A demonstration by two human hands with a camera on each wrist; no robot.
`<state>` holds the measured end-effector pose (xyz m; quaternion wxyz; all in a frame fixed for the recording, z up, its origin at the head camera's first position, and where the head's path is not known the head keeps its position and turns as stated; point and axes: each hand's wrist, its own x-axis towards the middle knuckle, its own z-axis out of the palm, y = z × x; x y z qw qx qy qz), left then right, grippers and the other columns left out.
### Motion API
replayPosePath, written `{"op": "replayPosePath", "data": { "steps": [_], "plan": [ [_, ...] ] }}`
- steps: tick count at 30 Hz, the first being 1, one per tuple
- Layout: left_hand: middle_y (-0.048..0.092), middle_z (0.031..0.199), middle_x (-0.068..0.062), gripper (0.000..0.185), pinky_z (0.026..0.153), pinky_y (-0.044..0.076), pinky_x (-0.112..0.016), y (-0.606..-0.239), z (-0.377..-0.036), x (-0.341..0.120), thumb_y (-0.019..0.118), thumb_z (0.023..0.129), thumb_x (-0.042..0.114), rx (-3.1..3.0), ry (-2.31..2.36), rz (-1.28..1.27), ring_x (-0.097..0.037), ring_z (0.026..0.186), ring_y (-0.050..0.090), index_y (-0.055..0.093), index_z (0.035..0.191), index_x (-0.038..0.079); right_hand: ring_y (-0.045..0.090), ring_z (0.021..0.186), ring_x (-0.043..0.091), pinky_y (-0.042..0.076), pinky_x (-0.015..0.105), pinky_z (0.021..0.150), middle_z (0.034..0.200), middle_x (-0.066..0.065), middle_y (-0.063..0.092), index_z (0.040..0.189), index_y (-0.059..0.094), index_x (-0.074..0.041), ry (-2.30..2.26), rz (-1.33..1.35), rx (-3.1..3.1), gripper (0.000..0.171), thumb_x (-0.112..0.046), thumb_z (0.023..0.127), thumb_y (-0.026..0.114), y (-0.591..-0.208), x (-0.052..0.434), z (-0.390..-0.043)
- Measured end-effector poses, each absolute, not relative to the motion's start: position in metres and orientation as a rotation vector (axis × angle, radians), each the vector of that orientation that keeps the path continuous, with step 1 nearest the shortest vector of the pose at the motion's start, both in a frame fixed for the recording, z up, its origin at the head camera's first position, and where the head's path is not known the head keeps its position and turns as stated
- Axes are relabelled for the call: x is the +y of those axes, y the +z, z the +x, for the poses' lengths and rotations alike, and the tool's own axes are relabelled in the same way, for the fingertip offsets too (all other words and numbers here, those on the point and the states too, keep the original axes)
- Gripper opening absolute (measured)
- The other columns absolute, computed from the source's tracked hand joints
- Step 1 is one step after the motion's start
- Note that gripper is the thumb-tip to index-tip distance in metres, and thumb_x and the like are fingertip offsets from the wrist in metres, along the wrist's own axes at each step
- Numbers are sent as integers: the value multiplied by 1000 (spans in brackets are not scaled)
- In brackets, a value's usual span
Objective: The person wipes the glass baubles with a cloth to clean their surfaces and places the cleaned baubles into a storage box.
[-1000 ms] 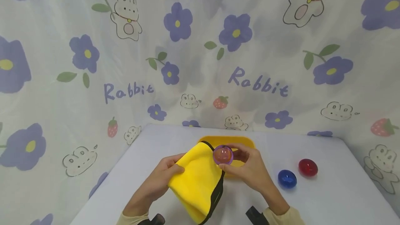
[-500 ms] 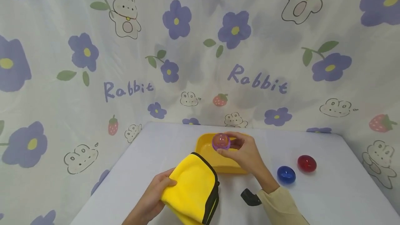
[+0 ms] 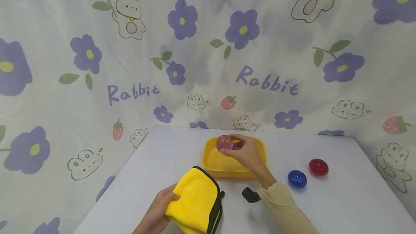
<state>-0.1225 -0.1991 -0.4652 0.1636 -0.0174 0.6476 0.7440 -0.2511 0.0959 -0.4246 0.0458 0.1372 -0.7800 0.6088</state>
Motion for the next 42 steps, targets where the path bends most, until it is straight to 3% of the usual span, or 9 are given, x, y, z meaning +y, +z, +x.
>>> {"op": "replayPosePath", "data": {
  "steps": [17, 24, 35, 42],
  "plan": [
    [66, 126, -13, 64, 90, 57, -32, -489, -120, -210, 50, 94, 13, 1882, 2067, -102, -16, 103, 65, 37, 151, -15, 67, 103, 24, 60, 31, 86, 134, 14, 68, 134, 66, -8, 1819, 251, -2556, 67, -35, 77, 90, -449, 73, -274],
    [63, 134, -15, 65, 92, 57, -32, -490, -119, -210, 50, 95, 13, 1882, 2061, -115, -16, 107, 64, 36, 152, -13, 69, 99, 23, 61, 33, 88, 132, 16, 69, 131, 67, -6, 1876, 215, -2613, 65, -29, 76, 91, -459, 65, -285],
    [65, 127, -12, 63, 89, 57, -31, -491, -119, -209, 51, 94, 14, 1871, 2056, -119, -16, 103, 64, 41, 150, -12, 67, 96, 22, 59, 33, 85, 118, 11, 74, 123, 72, -4, 1765, 187, -2746, 59, -27, 73, 93, -475, 60, -294],
    [66, 125, -11, 64, 87, 57, -33, -493, -117, -208, 50, 94, 14, 1888, 2036, -159, -17, 101, 65, 39, 151, -12, 64, 101, 24, 56, 42, 96, 116, 11, 73, 122, 72, -2, 1699, 221, -2808, 60, -26, 70, 92, -479, 58, -295]
  ]
}}
